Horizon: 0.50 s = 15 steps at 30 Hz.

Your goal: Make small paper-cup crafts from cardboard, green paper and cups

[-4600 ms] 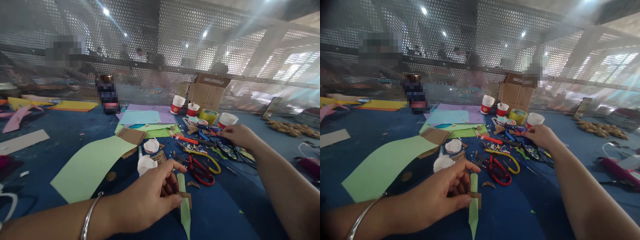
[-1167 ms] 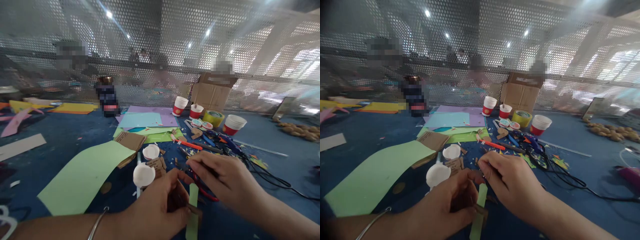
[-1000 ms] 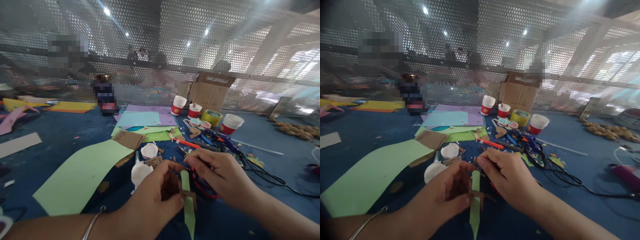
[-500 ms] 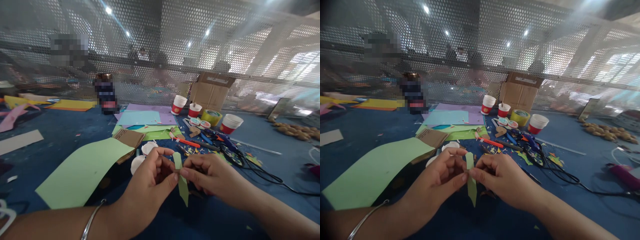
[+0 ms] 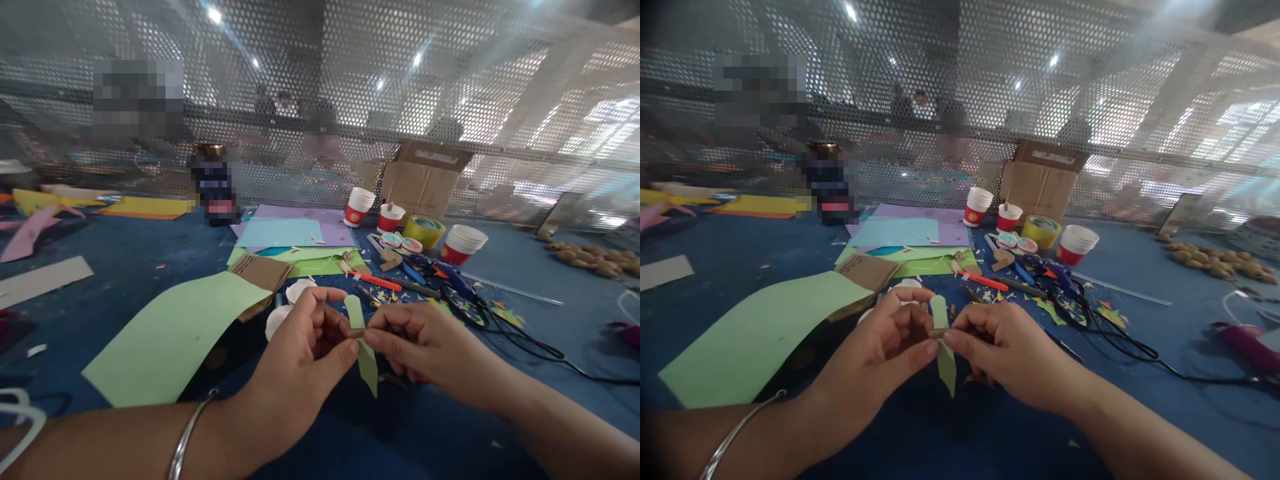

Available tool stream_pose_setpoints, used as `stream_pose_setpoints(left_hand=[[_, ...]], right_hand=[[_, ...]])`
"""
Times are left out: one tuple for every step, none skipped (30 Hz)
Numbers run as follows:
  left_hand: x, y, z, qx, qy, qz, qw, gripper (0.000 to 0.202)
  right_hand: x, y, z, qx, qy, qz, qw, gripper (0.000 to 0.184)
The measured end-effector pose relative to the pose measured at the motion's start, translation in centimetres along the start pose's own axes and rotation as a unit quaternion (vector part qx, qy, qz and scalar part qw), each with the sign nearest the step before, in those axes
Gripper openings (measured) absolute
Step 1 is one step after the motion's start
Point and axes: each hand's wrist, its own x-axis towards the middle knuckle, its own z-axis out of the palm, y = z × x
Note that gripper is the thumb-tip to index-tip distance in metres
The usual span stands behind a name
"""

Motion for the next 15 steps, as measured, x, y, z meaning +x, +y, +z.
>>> stream_pose_setpoints(left_hand=[[-0.02, 0.04, 0.00, 0.000, 0.002, 0.001, 1.000, 0.040], [-0.03, 0.07, -0.01, 0.002, 0.004, 0.002, 1.000, 0.041], [-0.05, 0.09, -0.02, 0.005, 0.005, 0.003, 1.000, 0.041], [-0.06, 0.11, -0.02, 0.006, 0.006, 0.004, 1.000, 0.041], [-0.07, 0.13, -0.02, 0.006, 0.006, 0.005, 1.000, 0.041], [-0.08, 0.15, -0.02, 0.003, 0.008, 0.006, 1.000, 0.042], [-0.09, 0.17, -0.02, -0.001, 0.009, 0.007, 1.000, 0.042], [-0.11, 0.18, -0.01, -0.005, 0.011, 0.008, 1.000, 0.041], [-0.13, 0.19, -0.01, -0.008, 0.012, 0.009, 1.000, 0.041], [-0.15, 0.18, 0.00, -0.009, 0.011, 0.008, 1.000, 0.042], [-0.18, 0.17, 0.00, -0.009, 0.008, 0.008, 1.000, 0.043], [-0.20, 0.14, 0.00, -0.009, 0.003, 0.009, 1.000, 0.044], [-0.21, 0.10, 0.01, -0.008, -0.002, 0.010, 1.000, 0.047], [-0.22, 0.05, 0.01, -0.006, -0.007, 0.012, 1.000, 0.049], [-0.21, 0.01, 0.02, -0.005, -0.009, 0.015, 1.000, 0.050]], right_hand=[[-0.01, -0.04, 0.01, 0.005, -0.001, 0.002, 1.000, 0.028], [-0.03, -0.10, 0.03, 0.009, -0.002, 0.002, 1.000, 0.026], [-0.05, -0.16, 0.06, 0.012, -0.003, 0.003, 1.000, 0.024], [-0.09, -0.23, 0.09, 0.013, -0.003, 0.003, 1.000, 0.023], [-0.12, -0.29, 0.12, 0.012, -0.002, 0.002, 1.000, 0.023], [-0.16, -0.34, 0.14, 0.011, -0.001, 0.001, 1.000, 0.023], [-0.20, -0.37, 0.16, 0.010, -0.001, 0.000, 1.000, 0.023], [-0.23, -0.40, 0.18, 0.010, 0.000, 0.000, 1.000, 0.023], [-0.25, -0.41, 0.19, 0.010, 0.000, 0.000, 1.000, 0.023], [-0.26, -0.41, 0.20, 0.012, 0.000, 0.000, 1.000, 0.023], [-0.25, -0.41, 0.20, 0.012, -0.001, 0.000, 1.000, 0.023], [-0.23, -0.40, 0.21, 0.013, -0.001, 0.000, 1.000, 0.023], [-0.21, -0.40, 0.21, 0.015, -0.001, 0.000, 1.000, 0.023], [-0.17, -0.39, 0.21, 0.017, 0.000, 0.000, 1.000, 0.024], [-0.13, -0.37, 0.21, 0.017, 0.001, -0.001, 1.000, 0.024]])
